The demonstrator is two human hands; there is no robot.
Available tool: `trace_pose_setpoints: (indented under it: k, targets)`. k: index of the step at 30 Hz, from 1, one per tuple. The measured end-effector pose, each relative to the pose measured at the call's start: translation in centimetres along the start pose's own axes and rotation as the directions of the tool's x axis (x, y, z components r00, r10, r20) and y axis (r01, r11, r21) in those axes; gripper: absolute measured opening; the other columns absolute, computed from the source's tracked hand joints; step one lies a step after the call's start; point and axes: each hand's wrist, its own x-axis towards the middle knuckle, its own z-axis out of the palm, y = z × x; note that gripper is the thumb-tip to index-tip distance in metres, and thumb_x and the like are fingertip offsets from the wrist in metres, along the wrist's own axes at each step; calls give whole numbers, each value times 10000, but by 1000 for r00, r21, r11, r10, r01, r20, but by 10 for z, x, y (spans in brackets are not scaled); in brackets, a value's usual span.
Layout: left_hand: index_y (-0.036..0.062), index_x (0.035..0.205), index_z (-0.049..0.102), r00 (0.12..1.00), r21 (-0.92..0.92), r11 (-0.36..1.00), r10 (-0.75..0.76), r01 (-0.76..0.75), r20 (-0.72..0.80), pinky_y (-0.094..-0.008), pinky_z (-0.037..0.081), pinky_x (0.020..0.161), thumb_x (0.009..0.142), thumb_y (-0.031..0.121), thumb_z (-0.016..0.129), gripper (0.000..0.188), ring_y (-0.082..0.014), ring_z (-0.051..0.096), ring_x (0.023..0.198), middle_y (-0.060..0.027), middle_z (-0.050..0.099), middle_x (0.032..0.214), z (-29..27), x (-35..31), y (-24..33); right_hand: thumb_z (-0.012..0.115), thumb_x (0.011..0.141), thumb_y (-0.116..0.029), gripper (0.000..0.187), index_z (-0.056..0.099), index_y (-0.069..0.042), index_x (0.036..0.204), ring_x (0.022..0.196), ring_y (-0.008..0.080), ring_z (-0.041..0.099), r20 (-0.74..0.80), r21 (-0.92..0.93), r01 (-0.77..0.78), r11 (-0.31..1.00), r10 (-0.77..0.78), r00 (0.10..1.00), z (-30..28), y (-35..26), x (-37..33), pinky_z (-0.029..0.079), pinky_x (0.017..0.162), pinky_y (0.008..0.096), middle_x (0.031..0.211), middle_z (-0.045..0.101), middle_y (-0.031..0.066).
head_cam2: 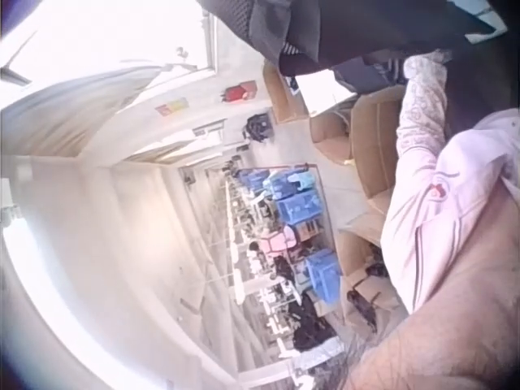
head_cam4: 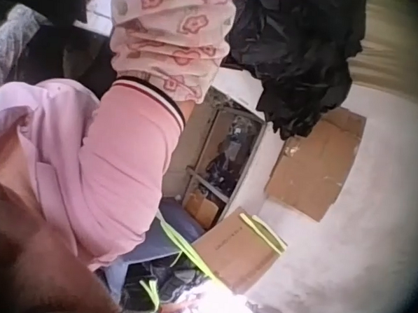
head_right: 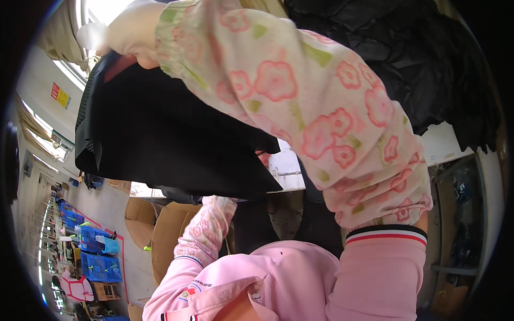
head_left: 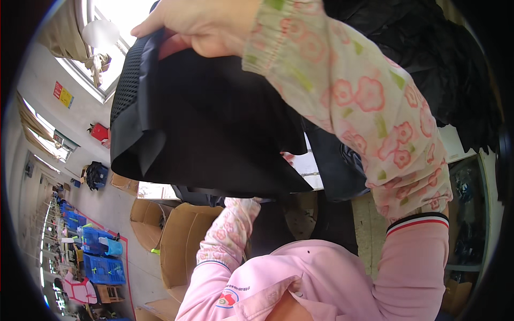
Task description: Folding black garment pieces at a workshop table.
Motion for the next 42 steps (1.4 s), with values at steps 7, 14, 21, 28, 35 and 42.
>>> trace_pose_setpoints:
  k: [7,14,21,28,35,42]
  targets:
    - [49,1089,571,997,119,991,59,-64,45,-377,548,802,979,355,496,333,-225,641,850,-100,654,1010,11,-57,19,646,838,-88,157,607,2,961,717,200,566,-35,-31,-4,1000,3,999,20,11,11,463,653,345,833,606,99]
    - [18,1231,563,663,347,738,674,-579,-326,-365,555,765,970,247,518,351,-237,661,918,-124,660,1044,-85,-124,186,566,890,8,164,570,59,1046,761,156,631,88,82,-63,995,56,995,-30,2,-13,524,647,258,924,628,126]
    - [7,1239,513,645,840,466,739,-279,-196,-323,522,855,903,174,658,403,-194,641,938,-107,640,1080,-175,-159,275,699,783,-98,618,412,-11,1324,515,115,542,-396,-310,-434,846,300,868,-111,199,-142,430,382,262,758,579,50]
    - [67,1236,538,227,723,-85,969,685,-101,-488,353,1041,722,262,812,614,-370,471,1231,-213,521,1269,-196,-115,186,745,734,-90,593,462,-7,1248,791,238,625,-693,-246,-686,685,370,619,-89,363,-249,518,727,361,871,604,130]
    - [199,1446,396,877,810,-580,340,-89,340,-626,176,1106,791,509,702,787,-404,234,1417,-193,266,1524,-59,-63,53,764,749,-146,598,462,-15,1248,761,234,627,-701,-309,-688,656,332,631,-96,357,-252,522,703,354,849,589,114]
    - [245,1482,345,944,875,-482,266,-47,197,-644,148,1107,796,601,649,830,-379,177,1446,-163,178,1575,-95,-55,34,770,759,-224,469,565,-48,1142,860,286,631,-513,-619,-596,511,310,800,-164,280,-265,515,767,369,916,626,142]
